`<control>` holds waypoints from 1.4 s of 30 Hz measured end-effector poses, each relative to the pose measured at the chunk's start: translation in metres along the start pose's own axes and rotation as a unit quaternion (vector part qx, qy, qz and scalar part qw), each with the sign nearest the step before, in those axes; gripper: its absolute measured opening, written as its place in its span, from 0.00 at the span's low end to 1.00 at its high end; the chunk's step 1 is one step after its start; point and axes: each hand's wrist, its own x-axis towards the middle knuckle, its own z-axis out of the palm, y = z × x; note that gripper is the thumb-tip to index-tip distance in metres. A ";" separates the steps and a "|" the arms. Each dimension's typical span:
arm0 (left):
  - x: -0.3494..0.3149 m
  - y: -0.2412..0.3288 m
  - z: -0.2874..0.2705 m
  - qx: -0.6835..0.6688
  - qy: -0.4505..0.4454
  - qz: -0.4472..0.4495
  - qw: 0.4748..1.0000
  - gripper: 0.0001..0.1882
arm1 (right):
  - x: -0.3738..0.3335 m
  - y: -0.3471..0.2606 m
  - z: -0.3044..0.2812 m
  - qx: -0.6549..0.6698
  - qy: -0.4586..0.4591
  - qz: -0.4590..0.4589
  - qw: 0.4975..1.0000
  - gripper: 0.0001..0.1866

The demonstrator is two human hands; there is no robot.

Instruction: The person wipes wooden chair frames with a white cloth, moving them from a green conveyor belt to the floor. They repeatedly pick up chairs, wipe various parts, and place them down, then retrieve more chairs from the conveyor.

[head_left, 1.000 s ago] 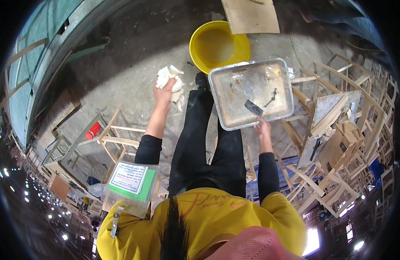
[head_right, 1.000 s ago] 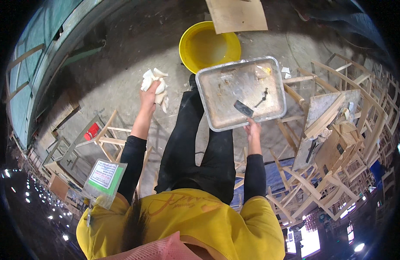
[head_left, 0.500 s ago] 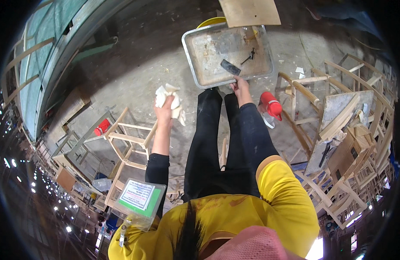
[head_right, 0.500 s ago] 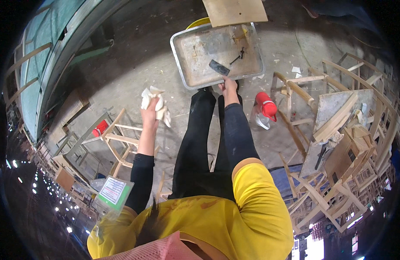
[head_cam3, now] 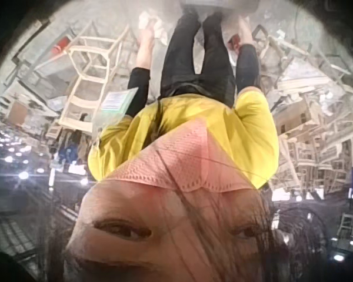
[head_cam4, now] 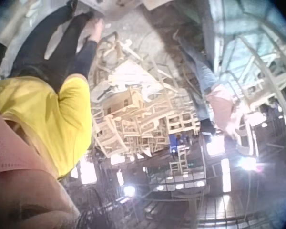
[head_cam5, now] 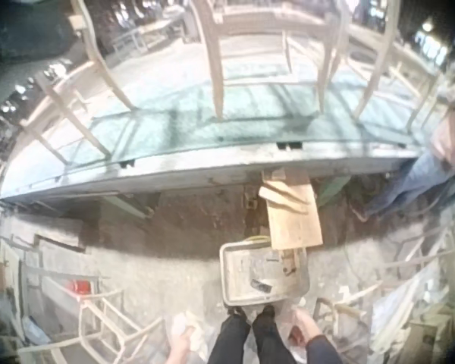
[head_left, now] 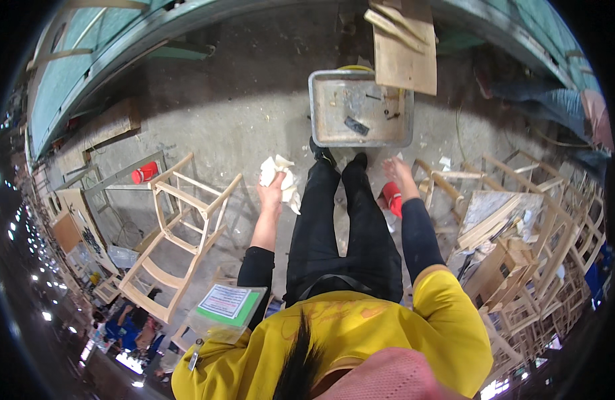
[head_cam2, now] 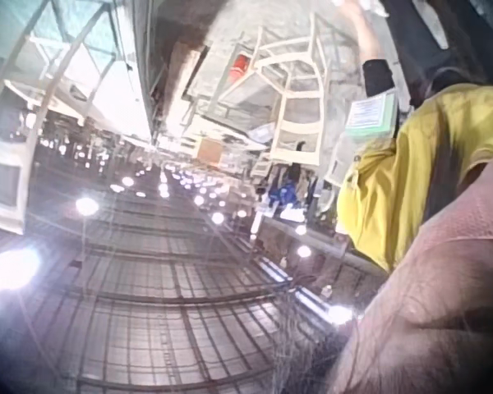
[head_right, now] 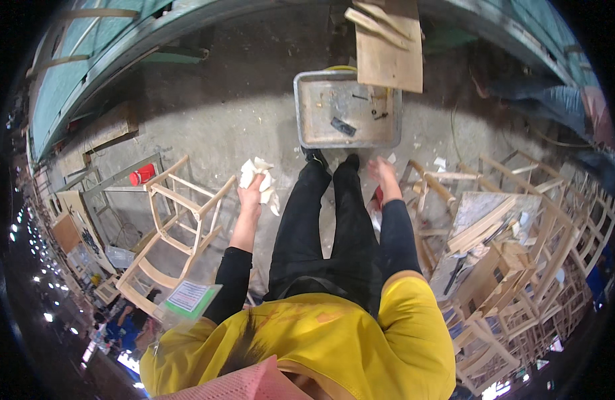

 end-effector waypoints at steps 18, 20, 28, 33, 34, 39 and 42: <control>0.077 0.046 -0.147 0.116 0.154 -0.022 0.981 0.33 | -0.113 -0.094 0.062 -0.281 0.034 -0.150 0.947 0.21; 0.091 0.021 -0.179 0.094 0.146 -0.002 0.985 0.31 | -0.104 -0.118 0.089 -0.323 -0.004 -0.198 0.926 0.19; 0.050 0.028 -0.197 0.080 0.187 -0.001 0.979 0.22 | -0.093 -0.151 0.132 -0.325 0.007 -0.254 0.911 0.17; 0.040 0.049 -0.181 0.022 0.200 -0.011 0.979 0.21 | -0.067 -0.131 0.097 -0.397 0.037 -0.197 0.896 0.17; 0.044 0.052 -0.180 0.042 0.208 -0.012 0.977 0.21 | -0.066 -0.128 0.093 -0.391 0.039 -0.183 0.901 0.17; 0.064 0.079 -0.167 0.057 0.234 -0.023 0.970 0.22 | -0.061 -0.130 0.091 -0.374 0.061 -0.142 0.914 0.16; 0.082 0.109 -0.160 0.066 0.241 0.002 0.968 0.22 | -0.050 -0.138 0.101 -0.372 0.069 -0.112 0.919 0.16</control>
